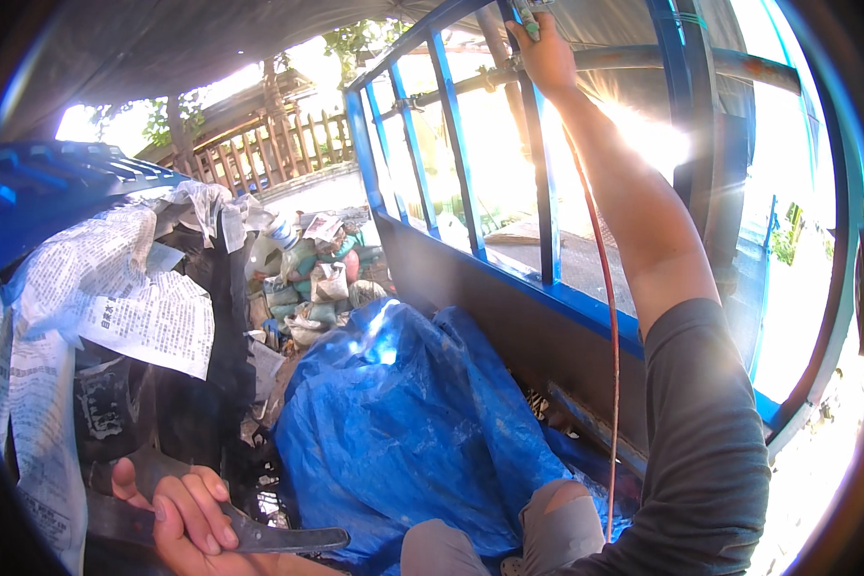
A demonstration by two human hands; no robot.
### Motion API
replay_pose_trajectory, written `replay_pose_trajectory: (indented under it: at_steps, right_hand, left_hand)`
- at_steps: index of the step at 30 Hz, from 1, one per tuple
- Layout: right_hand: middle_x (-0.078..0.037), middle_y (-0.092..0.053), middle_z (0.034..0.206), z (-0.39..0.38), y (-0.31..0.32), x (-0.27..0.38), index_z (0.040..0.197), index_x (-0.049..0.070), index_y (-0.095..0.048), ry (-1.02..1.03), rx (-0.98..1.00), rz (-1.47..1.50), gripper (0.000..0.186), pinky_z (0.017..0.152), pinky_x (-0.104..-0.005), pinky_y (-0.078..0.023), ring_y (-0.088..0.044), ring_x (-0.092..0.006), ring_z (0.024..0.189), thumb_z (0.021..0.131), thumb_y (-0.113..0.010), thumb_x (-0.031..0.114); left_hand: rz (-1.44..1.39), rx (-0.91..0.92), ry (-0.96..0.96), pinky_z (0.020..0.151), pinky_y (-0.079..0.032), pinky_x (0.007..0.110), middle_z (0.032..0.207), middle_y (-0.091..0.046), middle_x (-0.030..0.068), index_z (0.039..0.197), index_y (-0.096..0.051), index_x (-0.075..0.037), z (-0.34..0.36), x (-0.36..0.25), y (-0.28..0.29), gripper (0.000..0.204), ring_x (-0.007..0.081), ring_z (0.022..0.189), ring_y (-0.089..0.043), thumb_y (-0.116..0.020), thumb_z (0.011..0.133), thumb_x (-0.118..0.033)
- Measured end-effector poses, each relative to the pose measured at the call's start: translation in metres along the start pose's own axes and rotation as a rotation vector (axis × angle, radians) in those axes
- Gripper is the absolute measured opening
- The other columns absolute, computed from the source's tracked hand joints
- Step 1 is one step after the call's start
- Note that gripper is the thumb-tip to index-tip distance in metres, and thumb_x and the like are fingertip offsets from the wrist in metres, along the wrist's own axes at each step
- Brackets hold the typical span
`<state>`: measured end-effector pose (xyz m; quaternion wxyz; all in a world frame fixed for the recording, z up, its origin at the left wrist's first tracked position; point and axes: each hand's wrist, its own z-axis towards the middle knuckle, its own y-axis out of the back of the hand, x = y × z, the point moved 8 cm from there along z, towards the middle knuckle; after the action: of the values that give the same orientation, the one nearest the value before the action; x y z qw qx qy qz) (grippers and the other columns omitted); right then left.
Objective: The person pours blue paint into a spray gun cup, stirs it, and then sprays the blue paint onto the metal frame of a truck bed. The person sits on the ground during the preparation phase and stands while spraying.
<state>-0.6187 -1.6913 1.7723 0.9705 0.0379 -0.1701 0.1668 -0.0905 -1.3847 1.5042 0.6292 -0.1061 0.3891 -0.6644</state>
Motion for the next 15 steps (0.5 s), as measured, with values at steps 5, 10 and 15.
replay_pose_trajectory:
  at_steps: [5, 10, 15]
  right_hand:
    - [-0.020, -0.075, 0.098, -0.003, 0.007, 0.004, 0.135, 0.013, -0.055, -0.023, 0.007, 0.010, 0.063, 0.084, -0.0490, -0.052, -0.070, -0.0414, 0.096, 0.095, -0.062, 0.062]
    - [-0.025, -0.071, 0.101, -0.011, 0.031, 0.022, 0.122, 0.001, -0.062, 0.173, -0.258, 0.154, 0.046, 0.082, -0.0531, -0.051, -0.067, -0.0456, 0.098, 0.099, -0.065, 0.041]
    - [-0.019, -0.074, 0.099, -0.028, 0.029, 0.015, 0.136, 0.010, -0.055, -0.066, -0.105, 0.205, 0.066, 0.084, -0.0461, -0.053, -0.071, -0.0378, 0.095, 0.094, -0.068, 0.058]
  left_hand:
    - [-0.009, -0.008, 0.005, 0.069, -0.039, 0.025, 0.061, -0.029, -0.0046, 0.143, -0.041, 0.005, 0.000, 0.000, 0.001, 0.042, 0.0028, 0.050, -0.030, -0.039, 0.105, -0.013]
    - [-0.030, 0.012, 0.004, 0.069, -0.039, 0.025, 0.061, -0.030, -0.0046, 0.142, -0.041, 0.005, 0.001, 0.001, 0.001, 0.042, 0.0030, 0.050, -0.030, -0.039, 0.105, -0.013]
    - [-0.007, -0.016, 0.002, 0.069, -0.038, 0.025, 0.061, -0.029, -0.0045, 0.141, -0.043, 0.005, 0.001, 0.001, 0.000, 0.041, 0.0034, 0.051, -0.028, -0.039, 0.104, -0.014]
